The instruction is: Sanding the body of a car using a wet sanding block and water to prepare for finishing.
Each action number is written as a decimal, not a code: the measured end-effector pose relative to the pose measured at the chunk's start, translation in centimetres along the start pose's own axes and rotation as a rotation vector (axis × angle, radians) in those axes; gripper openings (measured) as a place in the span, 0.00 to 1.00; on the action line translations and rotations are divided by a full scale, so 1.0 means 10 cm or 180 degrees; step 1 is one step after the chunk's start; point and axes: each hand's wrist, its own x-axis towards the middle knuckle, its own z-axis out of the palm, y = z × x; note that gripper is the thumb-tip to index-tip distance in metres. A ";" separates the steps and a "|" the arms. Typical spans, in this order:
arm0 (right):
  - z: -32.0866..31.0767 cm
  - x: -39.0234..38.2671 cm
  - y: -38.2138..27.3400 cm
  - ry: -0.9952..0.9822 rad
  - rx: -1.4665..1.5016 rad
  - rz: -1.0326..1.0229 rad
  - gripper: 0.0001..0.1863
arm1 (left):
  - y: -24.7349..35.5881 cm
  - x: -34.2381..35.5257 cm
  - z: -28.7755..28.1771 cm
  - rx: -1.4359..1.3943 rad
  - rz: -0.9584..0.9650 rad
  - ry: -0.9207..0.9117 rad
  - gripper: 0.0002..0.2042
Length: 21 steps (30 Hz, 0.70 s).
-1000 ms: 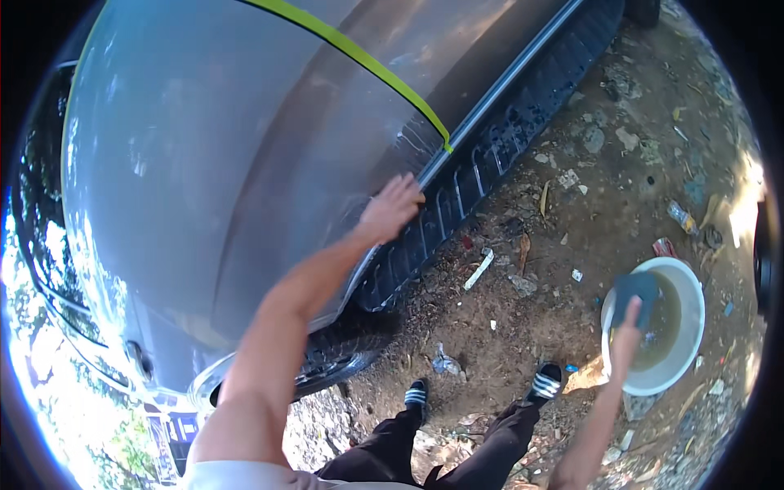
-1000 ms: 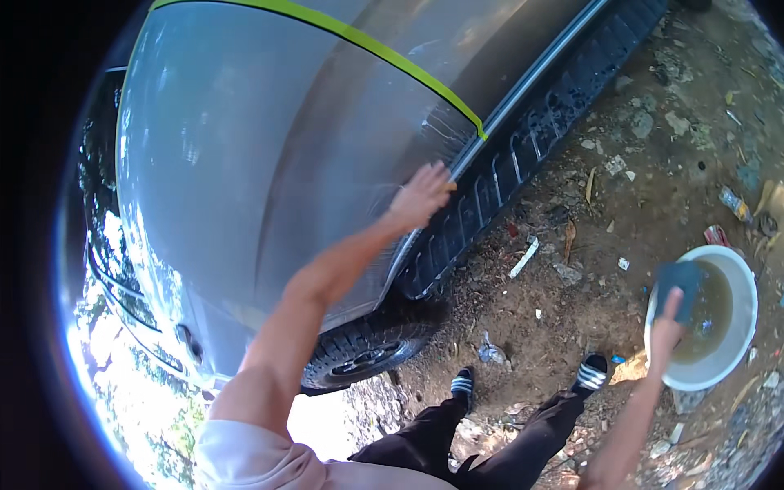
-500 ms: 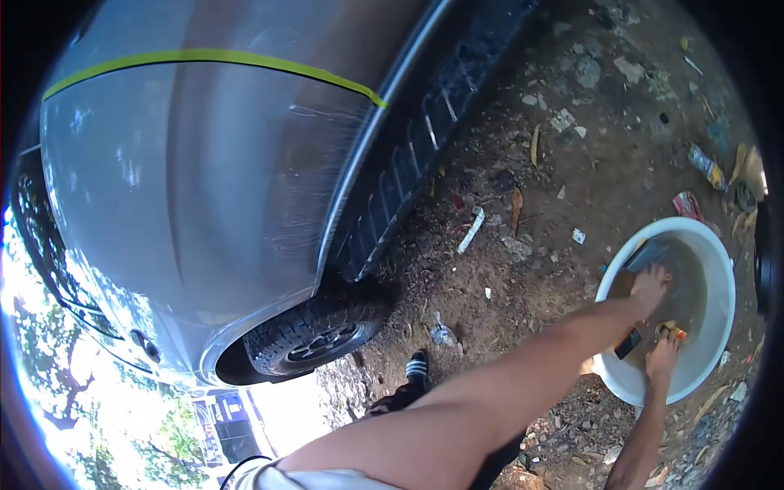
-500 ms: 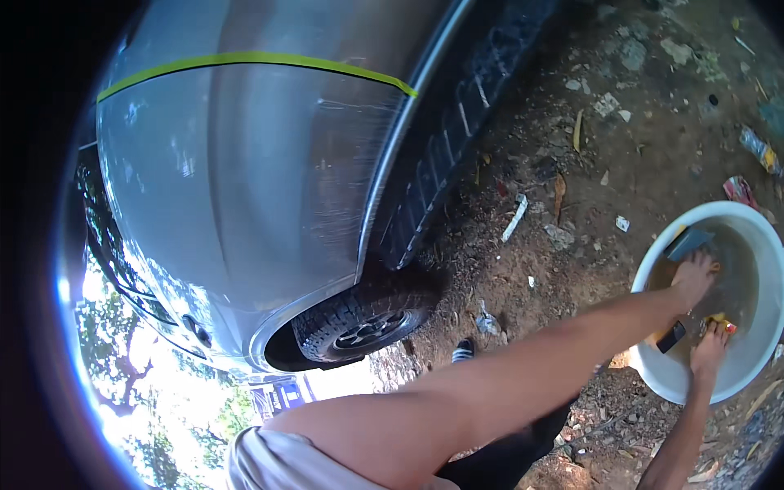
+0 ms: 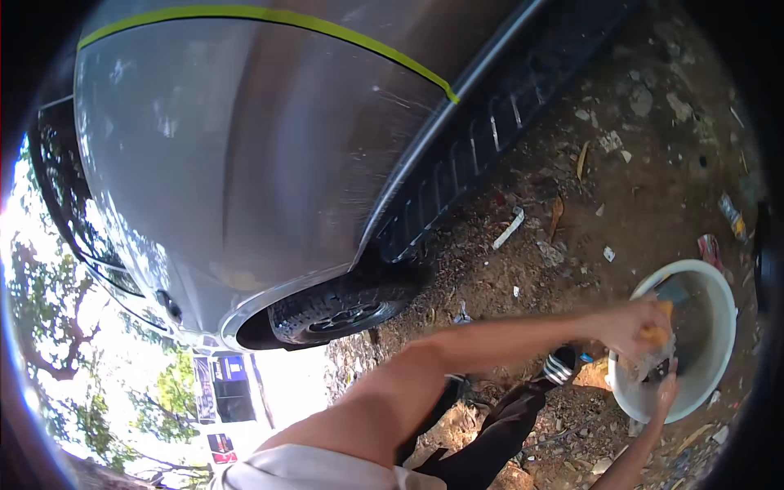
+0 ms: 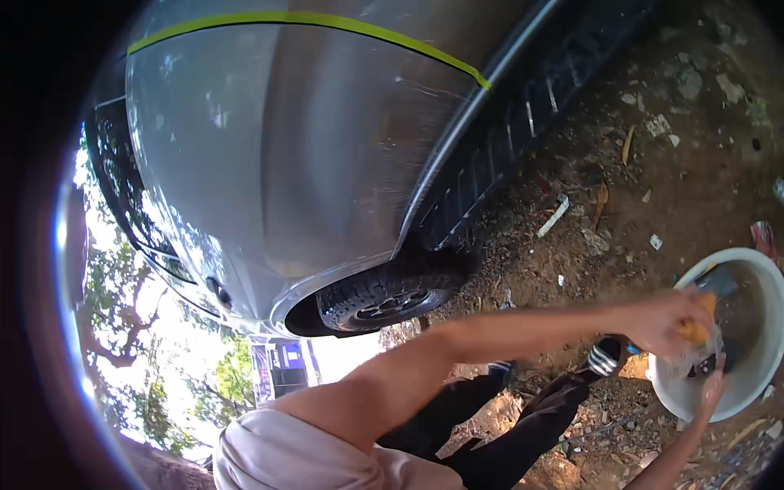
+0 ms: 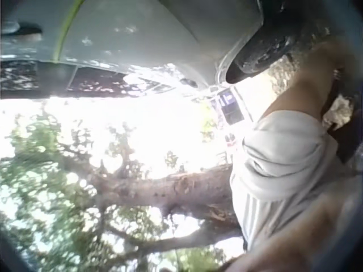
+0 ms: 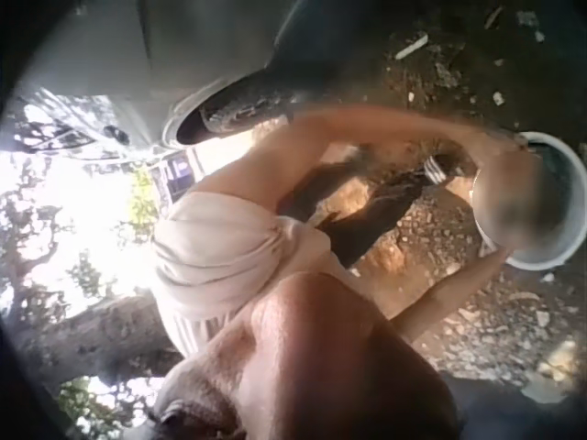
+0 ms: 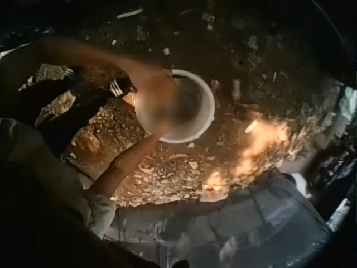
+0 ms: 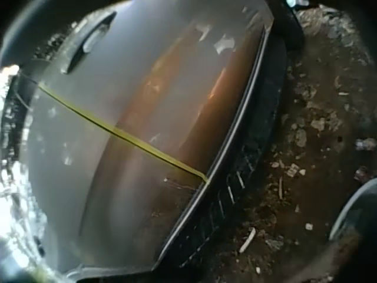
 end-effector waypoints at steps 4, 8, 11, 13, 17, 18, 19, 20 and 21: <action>-0.26 -0.54 -0.97 0.0936 0.0090 0.0519 0.38 | 1.91 -0.90 -2.36 0.3458 0.0276 0.0923 0.16; -0.09 -1.00 -2.00 0.0719 -0.0653 0.0508 0.44 | 3.14 -1.63 -4.42 0.6959 0.0488 -0.0160 0.09; 0.06 -1.16 -2.00 0.0777 -0.0677 0.0460 0.44 | 3.29 -2.03 -4.75 0.7734 -0.0029 -0.1232 0.22; 0.40 -1.45 -2.22 0.0432 -0.0536 0.0014 0.40 | 3.28 -2.65 -4.82 0.7351 0.0456 -0.1231 0.10; 0.55 -1.89 -2.13 0.0313 -0.1106 -0.0607 0.34 | 2.92 -4.37 -4.32 0.6284 -0.0900 -0.1463 0.15; 0.61 -2.03 -2.19 0.0332 -0.1380 -0.0728 0.34 | 2.81 -4.81 -4.20 0.6112 -0.1180 -0.1524 0.15; 0.64 -2.13 -2.10 0.0641 -0.1132 -0.1253 0.33 | 2.76 -5.14 -4.09 0.6084 -0.1256 -0.1835 0.16; 0.64 -2.24 -2.06 0.0645 -0.1140 -0.1237 0.33 | 2.74 -5.44 -4.00 0.6051 -0.1367 -0.2182 0.17; 0.63 -2.33 -2.01 0.0750 -0.1124 -0.1160 0.33 | 2.73 -5.73 -3.91 0.5792 -0.1478 -0.2248 0.17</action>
